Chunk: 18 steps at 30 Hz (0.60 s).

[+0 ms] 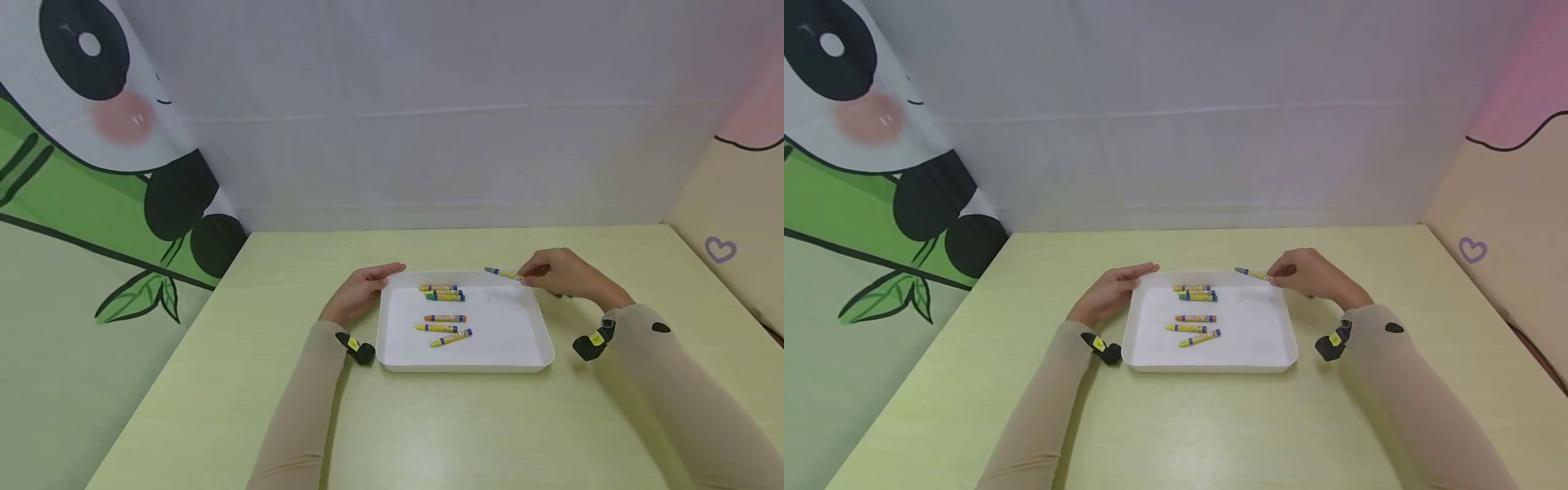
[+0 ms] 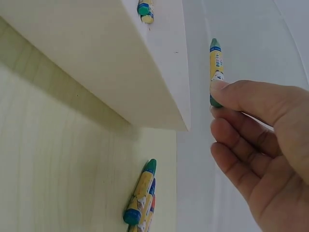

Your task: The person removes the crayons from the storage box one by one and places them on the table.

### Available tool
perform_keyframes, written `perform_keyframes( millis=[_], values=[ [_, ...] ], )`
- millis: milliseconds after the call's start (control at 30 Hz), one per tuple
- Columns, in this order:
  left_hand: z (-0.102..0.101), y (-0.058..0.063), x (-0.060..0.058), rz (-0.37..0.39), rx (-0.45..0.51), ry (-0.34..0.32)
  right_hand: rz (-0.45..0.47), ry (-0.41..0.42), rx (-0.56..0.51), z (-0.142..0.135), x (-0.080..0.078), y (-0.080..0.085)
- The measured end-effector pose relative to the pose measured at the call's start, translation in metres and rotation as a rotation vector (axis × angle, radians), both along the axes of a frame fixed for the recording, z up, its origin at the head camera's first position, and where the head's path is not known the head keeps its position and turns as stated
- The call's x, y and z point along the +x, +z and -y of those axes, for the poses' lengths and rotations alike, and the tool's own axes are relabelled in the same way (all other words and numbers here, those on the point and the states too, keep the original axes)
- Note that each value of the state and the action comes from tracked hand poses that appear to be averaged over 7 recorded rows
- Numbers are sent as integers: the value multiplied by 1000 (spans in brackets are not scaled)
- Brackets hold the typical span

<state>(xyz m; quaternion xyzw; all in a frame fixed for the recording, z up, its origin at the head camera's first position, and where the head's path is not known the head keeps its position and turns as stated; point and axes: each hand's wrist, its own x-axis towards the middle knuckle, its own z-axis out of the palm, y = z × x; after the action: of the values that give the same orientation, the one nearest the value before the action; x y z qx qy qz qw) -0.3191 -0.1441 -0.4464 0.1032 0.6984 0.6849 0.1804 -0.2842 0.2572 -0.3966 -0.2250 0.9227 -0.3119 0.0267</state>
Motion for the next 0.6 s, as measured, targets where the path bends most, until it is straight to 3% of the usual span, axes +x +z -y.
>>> perform_keyframes(
  millis=[600],
  values=[
    [0,-2,-2,4,-4,7,9,-64,-10,-32,3,-7]
  ],
)
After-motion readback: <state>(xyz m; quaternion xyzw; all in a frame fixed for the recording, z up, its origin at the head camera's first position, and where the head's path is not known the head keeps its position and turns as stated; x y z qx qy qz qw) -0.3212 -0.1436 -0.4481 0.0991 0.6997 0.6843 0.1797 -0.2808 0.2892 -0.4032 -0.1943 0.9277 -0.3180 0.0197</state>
